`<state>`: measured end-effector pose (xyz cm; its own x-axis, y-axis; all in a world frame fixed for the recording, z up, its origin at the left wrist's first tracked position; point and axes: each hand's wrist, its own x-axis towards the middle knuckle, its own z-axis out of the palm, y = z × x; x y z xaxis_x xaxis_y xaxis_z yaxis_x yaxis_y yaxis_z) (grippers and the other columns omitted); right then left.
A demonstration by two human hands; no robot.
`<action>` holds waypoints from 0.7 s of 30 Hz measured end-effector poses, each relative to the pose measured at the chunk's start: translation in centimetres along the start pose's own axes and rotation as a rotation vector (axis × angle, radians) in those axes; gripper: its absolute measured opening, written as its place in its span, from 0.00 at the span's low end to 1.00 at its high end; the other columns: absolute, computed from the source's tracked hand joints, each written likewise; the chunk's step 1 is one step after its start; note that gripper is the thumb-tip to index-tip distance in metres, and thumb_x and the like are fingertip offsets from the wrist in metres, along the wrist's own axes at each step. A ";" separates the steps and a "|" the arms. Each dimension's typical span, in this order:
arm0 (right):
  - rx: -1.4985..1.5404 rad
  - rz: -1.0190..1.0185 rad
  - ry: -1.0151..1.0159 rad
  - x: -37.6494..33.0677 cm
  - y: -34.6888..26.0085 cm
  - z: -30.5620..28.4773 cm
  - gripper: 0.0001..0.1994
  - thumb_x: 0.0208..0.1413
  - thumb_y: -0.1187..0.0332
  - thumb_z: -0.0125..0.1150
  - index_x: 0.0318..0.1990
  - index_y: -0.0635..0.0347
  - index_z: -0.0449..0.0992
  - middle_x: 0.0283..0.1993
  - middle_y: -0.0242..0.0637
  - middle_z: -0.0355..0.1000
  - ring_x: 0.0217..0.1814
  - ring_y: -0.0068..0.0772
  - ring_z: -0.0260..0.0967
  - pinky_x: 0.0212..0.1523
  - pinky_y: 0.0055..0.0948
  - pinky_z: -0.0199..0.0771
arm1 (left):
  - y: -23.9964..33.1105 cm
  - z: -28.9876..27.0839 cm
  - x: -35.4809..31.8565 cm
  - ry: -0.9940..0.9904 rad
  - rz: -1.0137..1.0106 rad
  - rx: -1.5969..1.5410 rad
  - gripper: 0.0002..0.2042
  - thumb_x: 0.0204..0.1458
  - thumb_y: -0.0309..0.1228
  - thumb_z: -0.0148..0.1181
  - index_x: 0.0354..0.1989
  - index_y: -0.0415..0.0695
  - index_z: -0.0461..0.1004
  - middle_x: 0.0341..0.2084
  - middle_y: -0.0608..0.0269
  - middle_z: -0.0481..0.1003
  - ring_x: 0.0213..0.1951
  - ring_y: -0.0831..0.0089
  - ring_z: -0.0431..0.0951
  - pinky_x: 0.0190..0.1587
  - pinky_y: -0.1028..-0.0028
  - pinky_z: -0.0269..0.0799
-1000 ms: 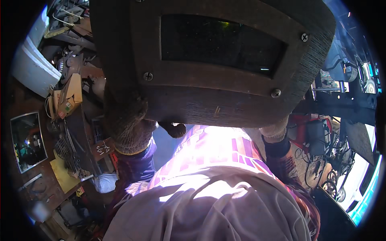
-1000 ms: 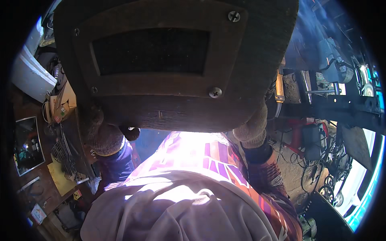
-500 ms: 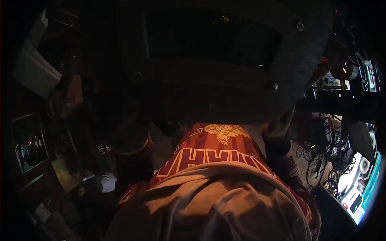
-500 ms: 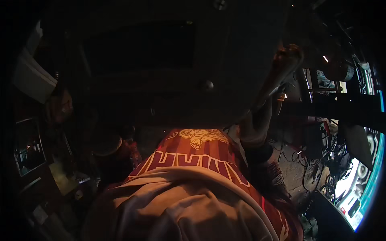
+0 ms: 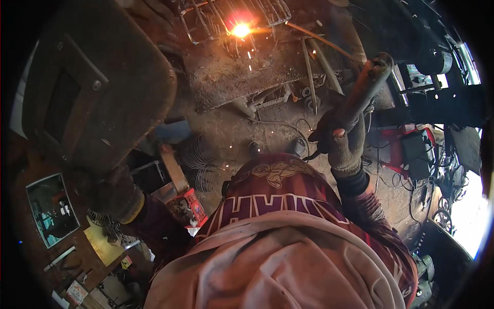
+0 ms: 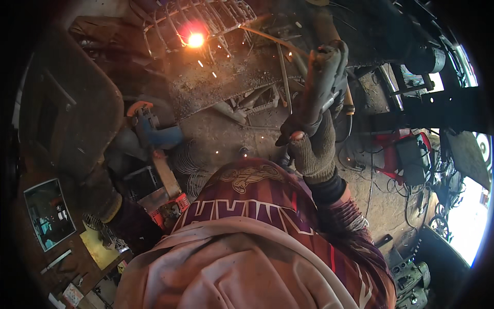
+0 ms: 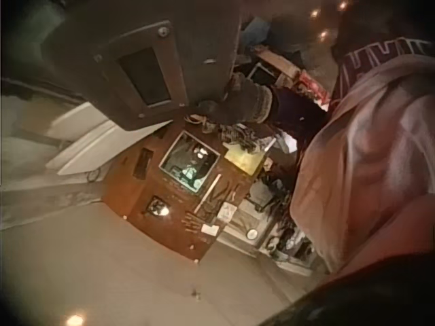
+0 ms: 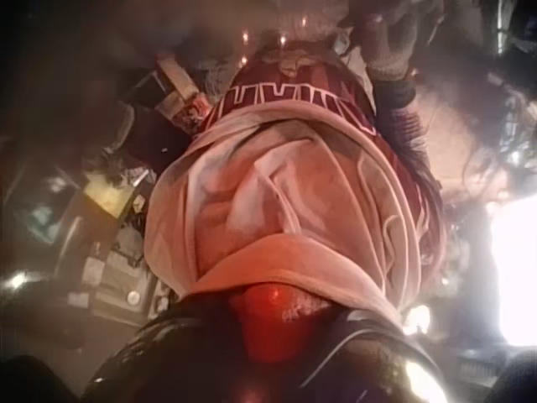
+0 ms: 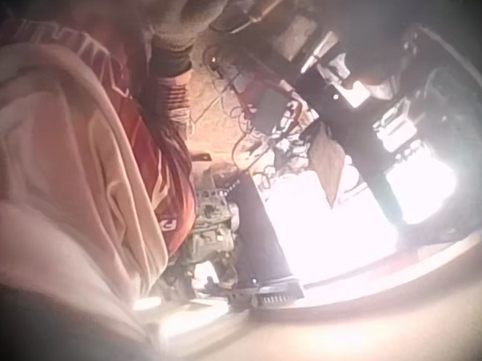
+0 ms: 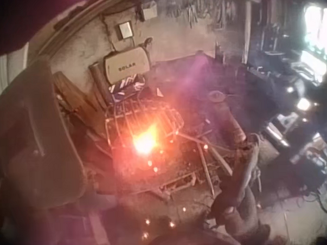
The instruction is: The person welds metal rods together to form a curved grate or frame using a welding torch and a handheld welding mask. They use a hammer to knock off slag and handle the metal frame to reposition it on the work table.
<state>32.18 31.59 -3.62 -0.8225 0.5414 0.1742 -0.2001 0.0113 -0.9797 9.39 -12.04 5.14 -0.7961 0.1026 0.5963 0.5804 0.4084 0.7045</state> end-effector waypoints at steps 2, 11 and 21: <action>0.010 -0.001 -0.024 0.0 0.3 0.1 0.38 0.55 0.44 0.64 0.59 0.70 0.62 0.37 0.38 0.73 0.35 0.27 0.73 0.37 0.26 0.73 | 2.1 1.1 0.6 -0.110 -0.189 -0.715 0.20 0.60 0.34 0.53 0.59 0.39 0.65 0.51 0.51 0.71 0.43 0.65 0.77 0.30 0.70 0.78; 0.061 0.040 -0.073 -0.1 -0.7 1.5 0.37 0.56 0.47 0.65 0.59 0.71 0.60 0.34 0.38 0.73 0.34 0.26 0.73 0.36 0.26 0.74 | 5.9 4.1 0.0 -0.164 -0.403 -1.170 0.19 0.61 0.33 0.53 0.59 0.41 0.66 0.52 0.52 0.70 0.39 0.71 0.75 0.27 0.75 0.74; 0.202 0.098 -0.096 -0.1 -1.7 1.1 0.39 0.55 0.50 0.67 0.63 0.69 0.58 0.36 0.39 0.73 0.33 0.28 0.74 0.35 0.27 0.75 | 3.5 3.3 -0.6 0.042 -0.349 -0.724 0.19 0.62 0.34 0.51 0.60 0.42 0.65 0.49 0.53 0.71 0.36 0.72 0.74 0.27 0.76 0.74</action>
<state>32.02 30.54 -1.88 -0.8881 0.4491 0.0976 -0.2116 -0.2111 -0.9543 11.37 -7.70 5.97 -0.9533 0.0377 0.2996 0.2777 -0.2799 0.9190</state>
